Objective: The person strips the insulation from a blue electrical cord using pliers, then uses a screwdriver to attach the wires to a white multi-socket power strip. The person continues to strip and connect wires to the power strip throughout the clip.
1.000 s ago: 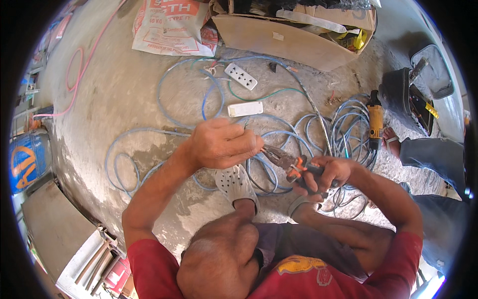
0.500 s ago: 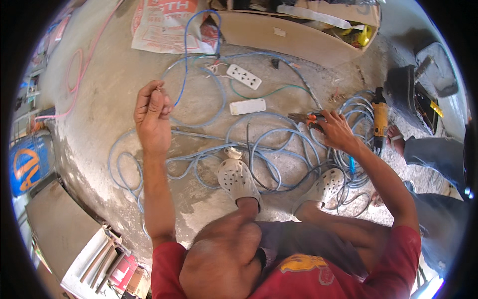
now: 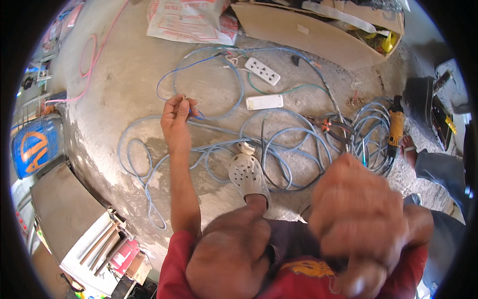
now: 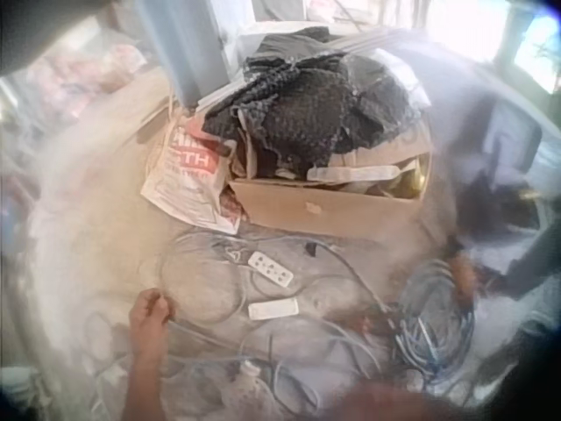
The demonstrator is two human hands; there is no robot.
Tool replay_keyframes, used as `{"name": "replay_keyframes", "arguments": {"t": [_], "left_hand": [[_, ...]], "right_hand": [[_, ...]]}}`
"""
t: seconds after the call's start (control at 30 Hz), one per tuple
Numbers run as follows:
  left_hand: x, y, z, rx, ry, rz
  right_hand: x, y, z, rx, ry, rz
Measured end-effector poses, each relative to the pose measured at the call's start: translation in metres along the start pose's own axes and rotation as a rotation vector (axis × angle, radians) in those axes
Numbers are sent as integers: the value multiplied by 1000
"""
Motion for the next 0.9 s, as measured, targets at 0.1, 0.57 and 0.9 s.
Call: {"name": "replay_keyframes", "arguments": {"t": [0.1, 0.57, 0.9], "left_hand": [[-16, 8, -1, -76, -53, -137], [-54, 45, 0, -296, -181, -186], [-64, 57, -20, -320, -188, 185]], "right_hand": [[-27, 13, 15, -80, 15, 94], [216, 31, -35, -142, 79, -692], [313, 70, -96, 145, 1048, -705]]}}
Point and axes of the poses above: each hand's wrist, its own z-axis towards the middle knuckle, its own y-axis out of the palm, x = y × z, the point moved 5 cm from there along z, towards the middle knuckle, and after that the axes turned 15 degrees about -y, right-handed, at the moved point
